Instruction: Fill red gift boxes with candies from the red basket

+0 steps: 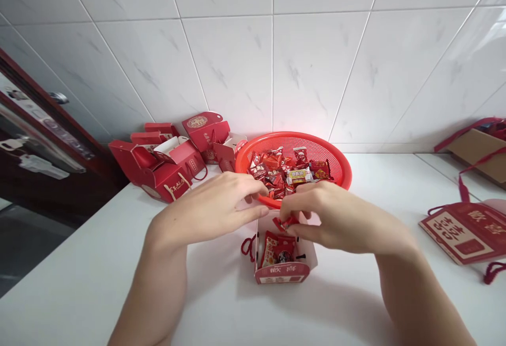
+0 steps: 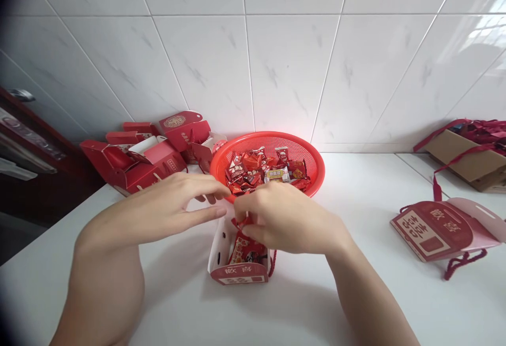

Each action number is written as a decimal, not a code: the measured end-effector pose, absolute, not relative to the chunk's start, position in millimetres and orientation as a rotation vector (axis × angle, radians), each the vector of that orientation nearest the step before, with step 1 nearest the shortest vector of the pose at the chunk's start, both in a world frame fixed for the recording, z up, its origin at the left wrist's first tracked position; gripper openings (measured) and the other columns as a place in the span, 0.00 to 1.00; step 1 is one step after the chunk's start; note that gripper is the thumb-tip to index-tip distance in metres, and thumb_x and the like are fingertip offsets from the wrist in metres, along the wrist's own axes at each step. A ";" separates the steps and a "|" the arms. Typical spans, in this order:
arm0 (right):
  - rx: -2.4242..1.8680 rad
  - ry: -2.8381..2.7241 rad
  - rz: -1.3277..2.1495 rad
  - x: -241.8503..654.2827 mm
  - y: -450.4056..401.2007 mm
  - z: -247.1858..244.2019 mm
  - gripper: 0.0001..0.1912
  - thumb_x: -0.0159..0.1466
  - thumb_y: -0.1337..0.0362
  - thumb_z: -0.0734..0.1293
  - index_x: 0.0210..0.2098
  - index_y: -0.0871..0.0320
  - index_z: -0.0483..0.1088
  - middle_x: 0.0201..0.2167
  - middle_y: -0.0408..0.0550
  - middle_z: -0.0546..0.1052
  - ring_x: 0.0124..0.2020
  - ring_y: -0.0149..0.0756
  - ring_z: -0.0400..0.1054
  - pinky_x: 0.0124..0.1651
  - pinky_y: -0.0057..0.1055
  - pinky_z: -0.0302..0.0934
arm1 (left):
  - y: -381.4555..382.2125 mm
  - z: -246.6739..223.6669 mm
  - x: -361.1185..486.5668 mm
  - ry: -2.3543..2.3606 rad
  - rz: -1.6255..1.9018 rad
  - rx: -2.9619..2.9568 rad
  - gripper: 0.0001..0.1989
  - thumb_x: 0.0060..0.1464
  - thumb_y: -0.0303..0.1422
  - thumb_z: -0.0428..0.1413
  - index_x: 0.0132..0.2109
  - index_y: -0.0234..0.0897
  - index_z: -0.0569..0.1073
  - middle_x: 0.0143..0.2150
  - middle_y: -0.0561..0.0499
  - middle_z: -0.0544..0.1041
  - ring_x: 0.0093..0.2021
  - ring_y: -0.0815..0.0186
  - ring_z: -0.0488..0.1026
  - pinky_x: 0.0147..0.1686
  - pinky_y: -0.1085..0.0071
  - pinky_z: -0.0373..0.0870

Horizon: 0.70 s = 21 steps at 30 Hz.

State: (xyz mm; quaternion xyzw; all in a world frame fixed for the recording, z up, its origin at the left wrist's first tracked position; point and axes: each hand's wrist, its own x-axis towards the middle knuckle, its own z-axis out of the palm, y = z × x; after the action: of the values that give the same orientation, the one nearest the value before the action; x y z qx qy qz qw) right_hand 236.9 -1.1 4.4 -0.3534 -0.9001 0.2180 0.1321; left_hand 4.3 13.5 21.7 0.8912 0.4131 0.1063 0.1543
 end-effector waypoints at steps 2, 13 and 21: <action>-1.034 -2.750 0.521 229.9 -2.9 -1.0 0.13 0.62 0.79 0.65 0.37 0.56 0.77 0.27 0.43 0.73 0.28 0.32 0.64 0.30 0.29 0.48 | 15.0 18.1 7.8 1.208 0.151 2.541 0.13 0.63 0.38 0.53 0.33 0.38 0.74 0.31 0.51 0.77 0.30 0.64 0.73 0.28 0.70 0.62; -1.086 -2.829 0.404 228.4 -3.1 -6.1 0.14 0.66 0.78 0.61 0.27 0.57 0.66 0.24 0.42 0.68 0.25 0.30 0.58 0.29 0.31 0.44 | 16.1 12.7 10.3 1.177 -0.018 2.546 0.08 0.62 0.31 0.51 0.36 0.39 0.74 0.36 0.50 0.79 0.36 0.61 0.75 0.33 0.69 0.64; -1.292 -2.682 0.535 267.1 4.4 10.7 0.09 0.70 0.62 0.65 0.32 0.55 0.69 0.27 0.42 0.75 0.29 0.34 0.65 0.31 0.30 0.53 | 16.6 13.4 5.1 1.084 -0.034 2.518 0.14 0.64 0.34 0.52 0.50 0.44 0.81 0.49 0.50 0.83 0.48 0.59 0.78 0.45 0.69 0.69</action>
State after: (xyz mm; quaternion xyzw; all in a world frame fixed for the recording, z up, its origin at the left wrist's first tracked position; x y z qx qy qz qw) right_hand 267.1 4.4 10.7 -0.4265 -0.8852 0.1765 0.0584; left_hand 5.1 16.6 13.4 0.9001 0.3875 -0.0122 0.1989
